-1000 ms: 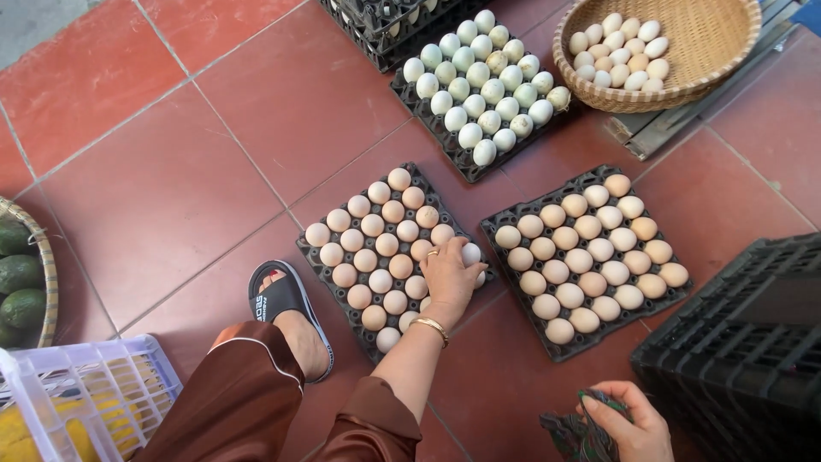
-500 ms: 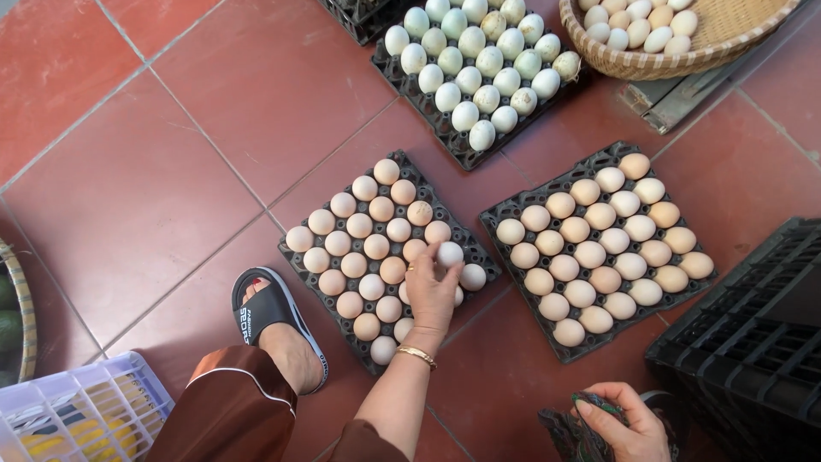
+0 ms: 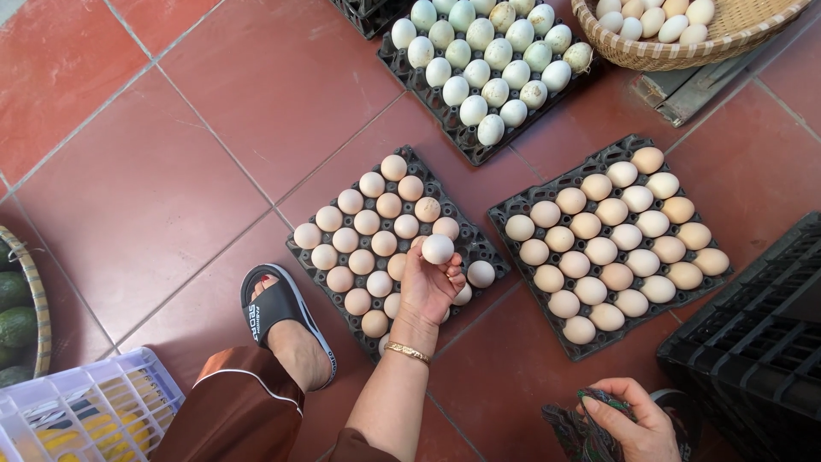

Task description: Cleaning eggs by wiping them individually with a cloth and organizing them in trays.

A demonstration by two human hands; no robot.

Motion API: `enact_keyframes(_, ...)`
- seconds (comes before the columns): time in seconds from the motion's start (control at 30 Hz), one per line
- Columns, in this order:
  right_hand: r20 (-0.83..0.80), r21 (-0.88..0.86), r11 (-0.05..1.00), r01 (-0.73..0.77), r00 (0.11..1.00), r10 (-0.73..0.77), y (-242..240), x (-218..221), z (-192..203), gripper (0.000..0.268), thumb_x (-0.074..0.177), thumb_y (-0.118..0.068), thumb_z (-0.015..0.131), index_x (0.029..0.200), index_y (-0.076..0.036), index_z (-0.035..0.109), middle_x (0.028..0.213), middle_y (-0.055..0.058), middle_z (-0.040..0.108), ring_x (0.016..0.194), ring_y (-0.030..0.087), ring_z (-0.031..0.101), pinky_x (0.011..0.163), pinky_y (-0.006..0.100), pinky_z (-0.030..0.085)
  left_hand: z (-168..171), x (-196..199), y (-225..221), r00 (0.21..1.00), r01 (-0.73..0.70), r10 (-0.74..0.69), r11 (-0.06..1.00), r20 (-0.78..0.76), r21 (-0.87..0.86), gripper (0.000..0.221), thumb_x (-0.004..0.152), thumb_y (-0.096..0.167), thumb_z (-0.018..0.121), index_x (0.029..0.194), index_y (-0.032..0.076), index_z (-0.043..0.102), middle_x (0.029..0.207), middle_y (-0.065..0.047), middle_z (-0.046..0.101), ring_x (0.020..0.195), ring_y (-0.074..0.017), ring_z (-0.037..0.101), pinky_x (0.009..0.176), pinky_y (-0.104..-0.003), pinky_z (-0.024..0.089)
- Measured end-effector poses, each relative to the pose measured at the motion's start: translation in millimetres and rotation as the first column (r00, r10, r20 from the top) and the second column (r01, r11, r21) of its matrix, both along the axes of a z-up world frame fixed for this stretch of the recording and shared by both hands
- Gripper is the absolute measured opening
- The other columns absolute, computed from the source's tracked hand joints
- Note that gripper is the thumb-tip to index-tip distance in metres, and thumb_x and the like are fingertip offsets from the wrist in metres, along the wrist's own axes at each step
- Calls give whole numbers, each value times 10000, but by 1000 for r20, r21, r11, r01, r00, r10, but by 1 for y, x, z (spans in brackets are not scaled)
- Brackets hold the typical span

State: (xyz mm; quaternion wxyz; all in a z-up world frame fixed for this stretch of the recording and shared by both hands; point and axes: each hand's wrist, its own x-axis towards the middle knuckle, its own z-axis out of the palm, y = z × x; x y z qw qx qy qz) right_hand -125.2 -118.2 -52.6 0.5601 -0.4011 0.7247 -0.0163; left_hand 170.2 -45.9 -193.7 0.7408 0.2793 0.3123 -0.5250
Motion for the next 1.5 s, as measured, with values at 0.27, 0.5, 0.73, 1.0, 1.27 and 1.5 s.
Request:
enact_keyframes(0.27,40,19,1000,24,999,-25,2,-7,-14,157,903,88,733,1055,130,737,905,318,755,868,382,677,878,454,535,-40,-28,-11,-136,-237,-857,516,498,823,426,774,358,786,1158,208,676,979,-17,679,869,-243,602,788,-431,475)
enact_keyframes(0.5,7,58,998,36,999,-36,-2,-3,-15,156,900,94,743,1050,134,745,926,298,752,884,371,673,882,439,525,-53,-37,-7,-426,-532,-872,457,241,713,448,701,484,860,1051,269,680,1200,-31,629,983,-310,561,738,-477,422)
enact_keyframes(0.73,0,49,999,22,1000,-23,-2,-10,-27,154,893,109,761,1045,135,758,906,314,778,883,355,694,884,417,529,-52,24,-9,-303,-610,-902,431,307,664,291,901,290,658,1174,189,677,1095,-49,627,955,-344,571,833,-480,473)
enact_keyframes(1.0,-59,90,993,-77,995,82,-9,-14,-38,153,891,58,801,1038,101,808,904,244,828,800,318,671,785,414,529,-58,85,-39,-579,-430,-807,186,-112,883,235,777,262,719,1003,214,672,1066,-82,650,948,-365,640,892,-526,402)
enact_keyframes(1.27,-96,152,983,-108,988,123,-17,-16,-46,215,901,54,800,1111,97,807,957,270,840,784,385,702,761,476,552,-80,87,-45,-593,-486,-782,160,-190,859,350,783,353,758,1080,187,675,1085,-61,654,946,-324,635,838,-499,450)
enact_keyframes(1.5,-32,115,987,-111,993,116,-17,-10,-33,214,917,86,764,1123,136,792,953,317,819,789,430,702,768,521,557,-55,92,-28,-465,-353,-884,230,43,907,310,756,253,700,1033,119,665,1071,-100,656,944,-384,645,802,-508,487)
